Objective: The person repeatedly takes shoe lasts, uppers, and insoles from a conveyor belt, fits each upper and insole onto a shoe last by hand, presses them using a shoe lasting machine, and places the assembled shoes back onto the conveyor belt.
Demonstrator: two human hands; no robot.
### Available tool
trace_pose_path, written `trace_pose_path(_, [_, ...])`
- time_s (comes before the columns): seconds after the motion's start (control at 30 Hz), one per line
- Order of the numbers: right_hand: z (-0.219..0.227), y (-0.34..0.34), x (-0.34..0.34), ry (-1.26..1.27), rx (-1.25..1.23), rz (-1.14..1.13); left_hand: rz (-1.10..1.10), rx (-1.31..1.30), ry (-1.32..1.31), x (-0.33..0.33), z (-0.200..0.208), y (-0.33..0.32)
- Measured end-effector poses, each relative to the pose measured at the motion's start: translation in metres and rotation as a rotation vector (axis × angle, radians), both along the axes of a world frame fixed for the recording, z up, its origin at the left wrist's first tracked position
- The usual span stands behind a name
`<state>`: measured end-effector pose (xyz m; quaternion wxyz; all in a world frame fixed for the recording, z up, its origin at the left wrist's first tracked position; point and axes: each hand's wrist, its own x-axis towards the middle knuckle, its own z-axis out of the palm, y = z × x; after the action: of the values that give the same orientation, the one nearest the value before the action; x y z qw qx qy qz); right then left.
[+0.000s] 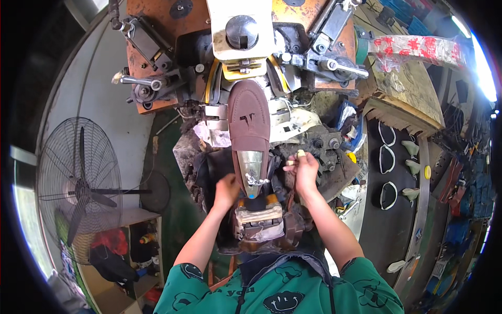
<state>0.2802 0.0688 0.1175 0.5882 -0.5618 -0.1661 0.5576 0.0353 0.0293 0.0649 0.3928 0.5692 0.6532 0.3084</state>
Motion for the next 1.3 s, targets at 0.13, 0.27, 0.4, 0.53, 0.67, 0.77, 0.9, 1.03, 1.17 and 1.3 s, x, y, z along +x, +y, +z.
trace_pose_path(0.13, [0.009,0.0,0.005,-0.022,0.085,0.036,-0.375,-0.336,0.154,0.01,-0.064,-0.051])
trace_pose_path(0.27, [0.036,-0.01,-0.001,-0.047,0.113,0.155,-0.446,-0.213,0.167,0.004,-0.095,-0.066])
trace_pose_path(0.4, [0.055,-0.027,-0.001,0.027,0.252,0.224,-0.44,-0.175,0.052,-0.028,-0.065,-0.085])
trace_pose_path(0.53, [0.065,-0.055,0.008,0.105,0.271,0.249,-0.28,-0.299,0.226,-0.045,0.062,-0.098])
trace_pose_path(0.67, [0.08,-0.093,0.01,0.182,0.263,0.33,-0.034,-0.193,0.027,-0.058,0.166,-0.116])
trace_pose_path(0.77, [0.088,-0.128,0.009,0.191,0.442,0.436,0.03,-0.045,-0.232,-0.029,0.223,-0.109])
trace_pose_path(0.9, [0.114,-0.177,0.015,0.5,0.497,0.749,0.088,0.052,-0.887,0.07,0.234,-0.081])
trace_pose_path(1.03, [0.088,-0.214,0.059,0.444,0.44,0.57,-0.284,-0.056,-0.584,0.161,0.191,-0.054])
trace_pose_path(1.17, [0.042,-0.264,0.122,0.137,0.432,0.128,-0.734,-0.18,-0.6,0.291,0.161,-0.069])
trace_pose_path(1.3, [0.0,-0.352,0.186,-0.198,0.272,-0.253,-1.224,-0.241,-0.389,0.419,0.137,-0.128])
